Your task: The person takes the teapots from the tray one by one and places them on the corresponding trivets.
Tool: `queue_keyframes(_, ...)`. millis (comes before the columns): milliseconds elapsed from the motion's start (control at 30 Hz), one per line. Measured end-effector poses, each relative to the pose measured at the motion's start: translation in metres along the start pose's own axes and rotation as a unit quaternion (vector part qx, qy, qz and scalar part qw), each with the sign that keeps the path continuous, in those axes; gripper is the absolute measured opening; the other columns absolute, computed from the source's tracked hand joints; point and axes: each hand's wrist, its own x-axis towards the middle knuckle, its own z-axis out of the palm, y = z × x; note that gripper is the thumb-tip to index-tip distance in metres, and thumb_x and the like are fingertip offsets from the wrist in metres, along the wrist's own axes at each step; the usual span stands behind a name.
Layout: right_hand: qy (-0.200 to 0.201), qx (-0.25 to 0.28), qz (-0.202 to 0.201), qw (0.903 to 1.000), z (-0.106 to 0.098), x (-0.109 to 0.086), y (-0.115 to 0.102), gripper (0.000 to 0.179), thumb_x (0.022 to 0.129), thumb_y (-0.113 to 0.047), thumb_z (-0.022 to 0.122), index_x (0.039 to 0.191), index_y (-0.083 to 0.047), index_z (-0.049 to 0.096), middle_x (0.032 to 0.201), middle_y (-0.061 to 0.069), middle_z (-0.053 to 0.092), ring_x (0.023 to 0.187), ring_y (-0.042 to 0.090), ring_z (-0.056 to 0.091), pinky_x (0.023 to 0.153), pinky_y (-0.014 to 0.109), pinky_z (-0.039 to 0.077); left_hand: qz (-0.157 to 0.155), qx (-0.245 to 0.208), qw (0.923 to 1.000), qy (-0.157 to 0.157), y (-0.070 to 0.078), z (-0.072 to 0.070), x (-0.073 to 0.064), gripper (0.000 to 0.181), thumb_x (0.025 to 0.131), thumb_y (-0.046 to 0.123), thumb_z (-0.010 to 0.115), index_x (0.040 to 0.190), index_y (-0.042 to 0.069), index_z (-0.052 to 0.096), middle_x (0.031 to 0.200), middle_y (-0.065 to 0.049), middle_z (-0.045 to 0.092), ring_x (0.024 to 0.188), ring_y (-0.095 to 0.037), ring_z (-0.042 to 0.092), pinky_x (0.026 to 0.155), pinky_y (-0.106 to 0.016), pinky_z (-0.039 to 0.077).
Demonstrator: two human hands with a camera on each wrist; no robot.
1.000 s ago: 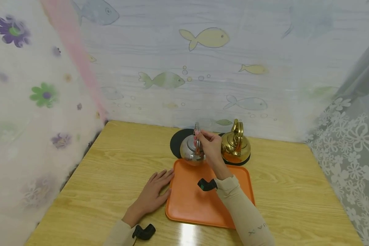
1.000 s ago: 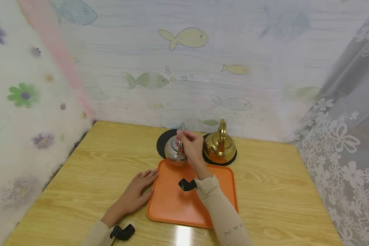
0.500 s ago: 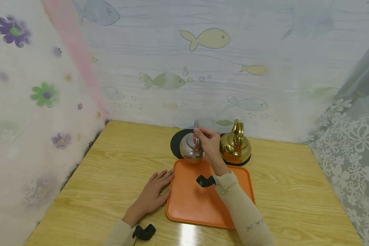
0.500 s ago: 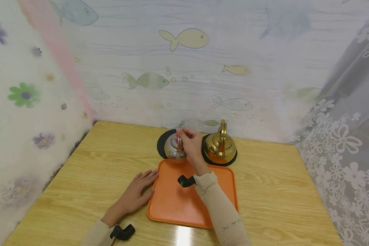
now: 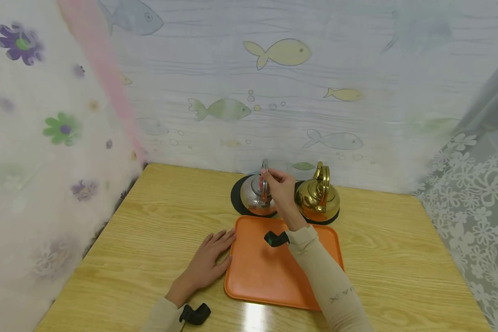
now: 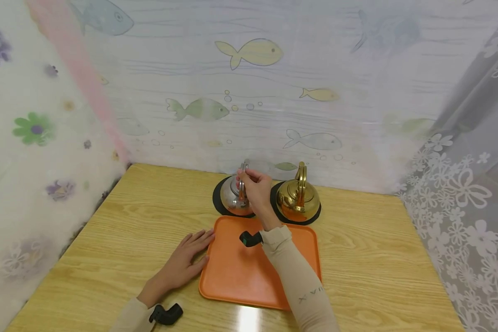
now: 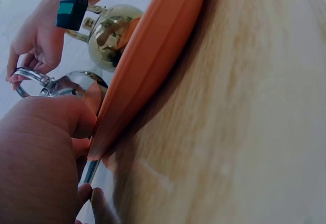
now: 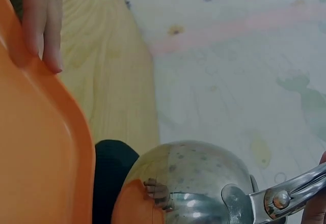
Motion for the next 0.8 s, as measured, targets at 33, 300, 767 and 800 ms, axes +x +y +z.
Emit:
queue_keyframes(33, 0.0, -0.003, 0.002, 1.0, 0.0, 0.001, 0.0, 0.035, 0.097, -0.019, 0.071, 0.11, 0.014, 0.071, 0.073, -0.005, 0.073, 0.063, 0.01, 0.068, 0.061, 0.023, 0.057, 0.0, 0.0, 1.0, -0.001, 0.0, 0.0001, -0.0001, 0.055, 0.099, 0.028, 0.063, 0.15, 0.007, 0.052, 0.158, -0.005, 0.046, 0.148, -0.035, 0.038, 0.12, -0.063, 0.022)
queue_keyframes(300, 0.005, 0.002, 0.016, 0.9999, 0.0004, 0.0073, -0.0011, 0.034, 0.098, -0.017, 0.07, 0.114, 0.013, 0.07, 0.073, -0.005, 0.073, 0.064, 0.011, 0.07, 0.061, 0.024, 0.059, -0.002, 0.001, 1.0, -0.006, 0.0024, -0.0008, 0.0015, 0.055, 0.1, 0.027, 0.062, 0.15, 0.007, 0.052, 0.159, -0.006, 0.045, 0.148, -0.034, 0.038, 0.121, -0.063, 0.022)
queue_keyframes(767, -0.007, 0.017, 0.026, 0.9995, 0.0046, 0.0098, 0.0064, 0.037, 0.099, -0.017, 0.068, 0.115, 0.016, 0.068, 0.075, -0.002, 0.072, 0.063, 0.013, 0.07, 0.061, 0.025, 0.059, -0.003, 0.002, 1.0, -0.003, 0.0051, -0.0028, -0.0001, 0.055, 0.099, 0.027, 0.063, 0.15, 0.007, 0.052, 0.158, -0.006, 0.045, 0.148, -0.035, 0.038, 0.12, -0.063, 0.022)
queue_keyframes(800, -0.006, 0.018, 0.025, 0.9995, 0.0046, 0.0099, 0.0068, 0.037, 0.1, -0.017, 0.068, 0.115, 0.017, 0.068, 0.075, -0.003, 0.072, 0.063, 0.012, 0.071, 0.061, 0.025, 0.059, -0.002, 0.003, 1.0, -0.003, 0.005, -0.0028, -0.0002, 0.055, 0.099, 0.027, 0.063, 0.15, 0.007, 0.052, 0.158, -0.006, 0.045, 0.148, -0.035, 0.038, 0.12, -0.063, 0.023)
